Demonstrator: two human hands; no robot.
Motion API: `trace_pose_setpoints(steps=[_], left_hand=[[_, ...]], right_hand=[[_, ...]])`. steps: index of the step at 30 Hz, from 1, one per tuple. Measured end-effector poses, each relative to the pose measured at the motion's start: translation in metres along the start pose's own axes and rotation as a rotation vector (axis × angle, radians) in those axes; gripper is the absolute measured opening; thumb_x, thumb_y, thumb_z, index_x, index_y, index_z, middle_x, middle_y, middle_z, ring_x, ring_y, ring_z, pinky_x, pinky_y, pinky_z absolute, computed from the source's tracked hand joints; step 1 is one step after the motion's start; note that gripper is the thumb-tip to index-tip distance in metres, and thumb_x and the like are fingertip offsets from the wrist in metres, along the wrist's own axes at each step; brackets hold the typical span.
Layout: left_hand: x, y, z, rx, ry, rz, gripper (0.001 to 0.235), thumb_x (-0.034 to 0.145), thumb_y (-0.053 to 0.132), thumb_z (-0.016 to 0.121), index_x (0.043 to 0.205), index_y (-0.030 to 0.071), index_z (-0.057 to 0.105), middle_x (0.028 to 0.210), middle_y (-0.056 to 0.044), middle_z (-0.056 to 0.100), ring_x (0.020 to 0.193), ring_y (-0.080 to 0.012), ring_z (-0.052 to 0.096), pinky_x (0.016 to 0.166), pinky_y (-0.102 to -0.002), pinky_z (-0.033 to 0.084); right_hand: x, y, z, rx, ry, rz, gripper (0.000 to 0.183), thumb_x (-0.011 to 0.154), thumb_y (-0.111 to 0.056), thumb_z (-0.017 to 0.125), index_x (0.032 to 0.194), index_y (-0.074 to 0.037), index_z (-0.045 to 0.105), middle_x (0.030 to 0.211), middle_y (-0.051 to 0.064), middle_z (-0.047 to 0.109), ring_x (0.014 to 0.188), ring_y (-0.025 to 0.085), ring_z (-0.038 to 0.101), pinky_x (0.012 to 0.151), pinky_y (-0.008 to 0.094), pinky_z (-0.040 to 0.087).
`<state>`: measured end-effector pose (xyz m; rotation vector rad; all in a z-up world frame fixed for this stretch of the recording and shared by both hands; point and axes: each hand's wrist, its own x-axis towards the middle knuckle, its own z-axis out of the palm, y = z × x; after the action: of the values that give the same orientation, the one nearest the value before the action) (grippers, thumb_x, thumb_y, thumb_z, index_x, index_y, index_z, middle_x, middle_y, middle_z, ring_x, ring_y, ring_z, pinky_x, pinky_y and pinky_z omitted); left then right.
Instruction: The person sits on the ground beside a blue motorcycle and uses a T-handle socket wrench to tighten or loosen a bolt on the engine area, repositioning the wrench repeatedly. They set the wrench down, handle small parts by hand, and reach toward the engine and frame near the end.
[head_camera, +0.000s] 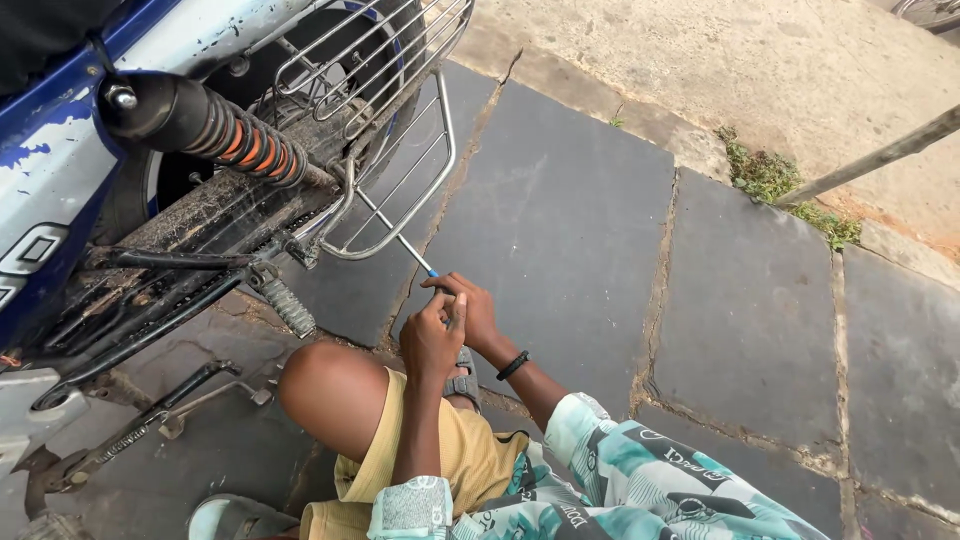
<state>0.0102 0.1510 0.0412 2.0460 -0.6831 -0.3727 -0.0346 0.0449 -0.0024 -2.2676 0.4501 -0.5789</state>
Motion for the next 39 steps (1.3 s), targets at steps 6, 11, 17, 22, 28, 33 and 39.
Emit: trace_pose_setpoints(steps=[6,11,17,22,28,33,39], left_hand=[[0.001,-0.007,0.006,-0.066,0.084,0.078,0.04,0.099,0.045,0.057,0.086,0.01,0.071,0.066,-0.013,0.071,0.063,-0.0344,0.072,0.056,-0.043,0.052],[0.001,-0.006,0.005,-0.109,0.069,0.032,0.037,0.098,0.042,0.059,0.084,0.008,0.069,0.06,-0.013,0.068,0.056,-0.0328,0.069,0.054,-0.043,0.051],[0.002,-0.013,0.019,-0.072,0.139,0.117,0.036,0.099,0.039,0.06,0.082,0.007,0.066,0.057,-0.012,0.063,0.055,-0.0329,0.067,0.054,-0.043,0.05],[0.007,-0.014,0.025,-0.032,0.142,0.103,0.047,0.101,0.042,0.063,0.074,0.003,0.062,0.056,-0.015,0.061,0.054,-0.0348,0.064,0.055,-0.044,0.048],[-0.005,-0.01,0.003,-0.156,0.162,0.121,0.046,0.097,0.047,0.062,0.078,0.006,0.069,0.058,-0.011,0.064,0.055,-0.0305,0.067,0.054,-0.041,0.05],[-0.008,-0.011,0.002,-0.332,0.115,0.228,0.053,0.102,0.054,0.051,0.086,0.009,0.074,0.062,-0.009,0.066,0.059,-0.0259,0.069,0.058,-0.036,0.049],[-0.007,-0.012,0.014,-0.115,0.15,0.239,0.053,0.103,0.051,0.05,0.081,0.006,0.069,0.059,-0.01,0.058,0.054,-0.0281,0.061,0.055,-0.04,0.044]], right_hand=[[0.0,0.001,-0.001,0.185,0.02,-0.062,0.028,0.083,-0.011,0.068,0.11,-0.016,0.074,0.09,0.003,0.067,0.074,0.018,0.067,0.066,0.032,0.053],[0.002,0.001,0.005,0.104,-0.008,-0.035,0.025,0.08,-0.011,0.068,0.103,-0.013,0.077,0.082,0.003,0.065,0.065,0.015,0.059,0.059,0.031,0.045],[0.001,-0.005,0.004,0.105,0.064,-0.052,0.023,0.082,-0.009,0.065,0.102,-0.011,0.076,0.076,0.002,0.059,0.063,0.014,0.052,0.058,0.03,0.041],[0.0,0.0,0.005,0.149,0.08,-0.068,0.024,0.084,-0.007,0.063,0.103,-0.011,0.076,0.075,0.001,0.056,0.064,0.014,0.049,0.06,0.029,0.04],[-0.001,-0.013,-0.006,0.047,0.062,-0.147,0.025,0.083,-0.008,0.065,0.105,-0.01,0.076,0.084,0.004,0.066,0.068,0.016,0.059,0.062,0.03,0.046],[-0.01,0.004,-0.007,0.083,0.051,-0.165,0.024,0.088,-0.008,0.066,0.111,-0.007,0.072,0.095,0.01,0.07,0.076,0.021,0.065,0.067,0.032,0.05],[-0.079,0.074,-0.003,0.336,0.069,0.068,0.025,0.102,-0.006,0.051,0.12,0.005,0.065,0.101,0.012,0.072,0.093,0.015,0.066,0.081,0.031,0.051]])
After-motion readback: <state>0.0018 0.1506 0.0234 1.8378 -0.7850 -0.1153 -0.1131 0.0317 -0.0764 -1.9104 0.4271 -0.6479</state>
